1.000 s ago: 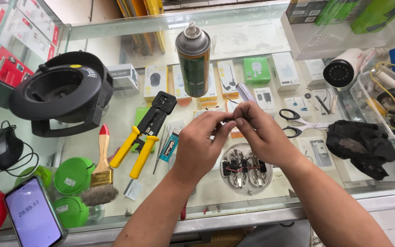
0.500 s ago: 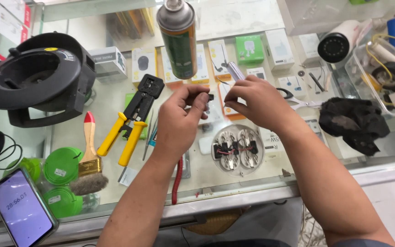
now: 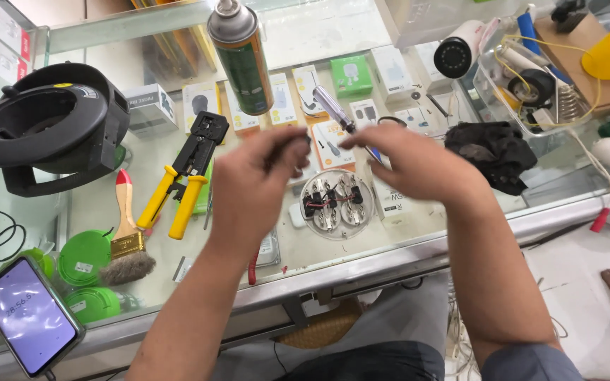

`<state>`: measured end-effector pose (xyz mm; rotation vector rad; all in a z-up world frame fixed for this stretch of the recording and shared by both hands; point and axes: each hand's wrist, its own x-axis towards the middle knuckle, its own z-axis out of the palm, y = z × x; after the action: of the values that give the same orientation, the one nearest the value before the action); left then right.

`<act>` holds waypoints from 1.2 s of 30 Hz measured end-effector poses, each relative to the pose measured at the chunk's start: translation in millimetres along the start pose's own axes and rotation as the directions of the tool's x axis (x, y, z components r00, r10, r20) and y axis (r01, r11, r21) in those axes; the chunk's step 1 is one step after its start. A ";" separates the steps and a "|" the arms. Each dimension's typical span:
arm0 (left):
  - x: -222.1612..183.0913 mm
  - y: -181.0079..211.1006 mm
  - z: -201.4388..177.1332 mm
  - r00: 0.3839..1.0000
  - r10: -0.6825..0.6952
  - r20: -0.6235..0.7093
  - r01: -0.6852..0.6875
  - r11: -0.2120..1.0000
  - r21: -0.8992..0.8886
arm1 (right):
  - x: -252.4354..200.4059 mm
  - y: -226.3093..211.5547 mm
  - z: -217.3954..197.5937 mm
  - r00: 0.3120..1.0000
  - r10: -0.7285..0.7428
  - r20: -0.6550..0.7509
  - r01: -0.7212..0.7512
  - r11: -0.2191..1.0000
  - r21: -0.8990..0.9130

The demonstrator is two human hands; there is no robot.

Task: Final assembly and tightening of an electrical component, involving wire stripping and terminal connection.

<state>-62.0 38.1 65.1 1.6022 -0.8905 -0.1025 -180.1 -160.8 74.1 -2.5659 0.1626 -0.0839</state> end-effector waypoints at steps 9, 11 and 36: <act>-83.6 -37.0 27.3 0.995 0.023 0.100 -0.051 0.956 0.289 | -51.7 17.6 63.8 0.998 0.044 -0.034 -0.045 0.997 -0.055; -91.6 -42.2 30.9 0.996 0.059 0.062 -0.077 0.935 0.347 | -59.4 17.4 83.1 0.994 0.052 -0.099 -0.059 0.996 -0.070; -110.7 -75.6 52.3 0.985 0.105 -0.135 -0.047 0.926 0.374 | -66.9 29.2 101.1 0.707 -0.487 -0.512 0.376 0.873 -0.311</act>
<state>-130.8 58.4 -59.7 1.8929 -0.8865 0.2561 -239.8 -122.3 -28.4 -2.6245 -0.2344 -1.0902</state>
